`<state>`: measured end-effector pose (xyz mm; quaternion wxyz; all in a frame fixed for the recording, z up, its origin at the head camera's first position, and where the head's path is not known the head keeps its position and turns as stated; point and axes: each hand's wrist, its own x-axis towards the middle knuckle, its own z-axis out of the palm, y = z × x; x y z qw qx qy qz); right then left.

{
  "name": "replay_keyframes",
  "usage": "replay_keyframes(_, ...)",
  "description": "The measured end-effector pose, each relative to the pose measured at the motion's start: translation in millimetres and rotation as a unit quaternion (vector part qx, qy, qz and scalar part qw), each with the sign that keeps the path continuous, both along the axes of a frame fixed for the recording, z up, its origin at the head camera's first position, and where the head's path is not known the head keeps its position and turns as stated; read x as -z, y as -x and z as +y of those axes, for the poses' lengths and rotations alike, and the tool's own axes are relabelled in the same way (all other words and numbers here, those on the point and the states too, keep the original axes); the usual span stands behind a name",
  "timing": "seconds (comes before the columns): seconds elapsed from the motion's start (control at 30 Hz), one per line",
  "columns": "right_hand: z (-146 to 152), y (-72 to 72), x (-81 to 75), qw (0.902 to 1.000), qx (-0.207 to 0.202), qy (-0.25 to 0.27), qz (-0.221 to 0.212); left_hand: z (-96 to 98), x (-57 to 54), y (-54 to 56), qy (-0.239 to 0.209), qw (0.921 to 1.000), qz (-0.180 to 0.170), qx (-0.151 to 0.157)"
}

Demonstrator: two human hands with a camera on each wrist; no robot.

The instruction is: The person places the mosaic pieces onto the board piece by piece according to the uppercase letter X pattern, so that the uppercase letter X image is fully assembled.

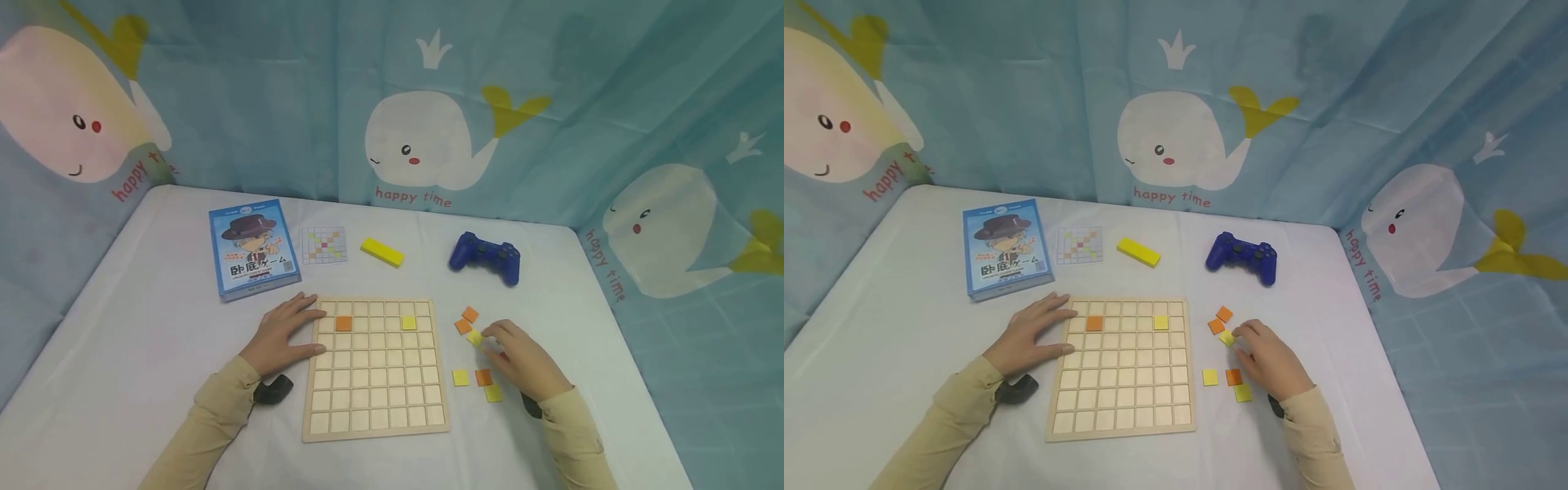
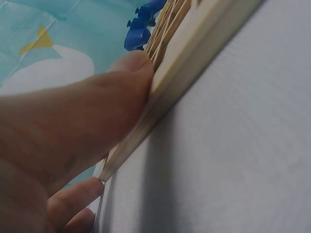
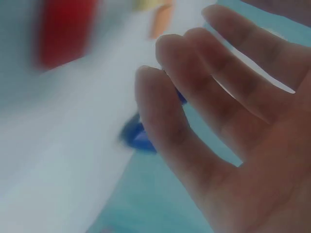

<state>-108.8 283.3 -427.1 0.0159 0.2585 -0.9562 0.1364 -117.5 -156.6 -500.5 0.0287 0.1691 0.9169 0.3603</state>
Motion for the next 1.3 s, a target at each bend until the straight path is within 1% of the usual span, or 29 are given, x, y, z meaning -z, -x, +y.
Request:
replay_keyframes(0.1,12,-9.2,6.2,0.9996,0.027,-0.01,-0.001,-1.5,-0.7,-0.1,0.0,1.0,0.006,-0.001)
replay_keyframes(0.2,17,-11.6,11.2,0.9995,0.031,-0.006,0.004,-2.9,-1.5,-0.2,-0.002,1.0,0.006,-0.003)
replay_keyframes(0.33,14,-7.1,15.3,0.9996,0.027,0.004,0.005,-3.3,-1.6,-0.9,-0.005,1.0,0.003,-0.004)
replay_keyframes(0.57,3,3.3,18.4,0.9979,0.044,-0.009,-0.048,0.5,-0.9,-2.9,-0.01,1.0,-0.002,0.002)
replay_keyframes(0.67,0,5.9,19.2,0.9971,0.049,-0.018,-0.055,1.6,-1.1,-3.2,-0.006,1.0,-0.001,0.002)
replay_keyframes(0.8,-1,8.4,21.2,0.9971,0.05,-0.024,-0.052,1.8,-1.1,-2.2,-0.004,1.0,0.002,0.002)
replay_keyframes(0.93,-2,9.3,22.9,0.997,0.053,-0.021,-0.052,1.5,-1.1,-1.8,-0.002,1.0,0.0,-0.001)
replay_keyframes(1.03,-2,9.8,22.8,0.9976,0.049,-0.015,-0.046,1.1,-0.8,-1.9,0.0,1.0,0.0,-0.002)
replay_keyframes(1.23,-2,12.2,20.6,0.9993,0.025,0.009,-0.025,0.8,-0.9,-1.7,-0.002,1.0,0.003,-0.001)
replay_keyframes(1.3,-3,14.7,18.8,0.9998,0.007,0.017,-0.007,0.7,-1.4,-1.4,-0.002,1.0,0.003,-0.001)
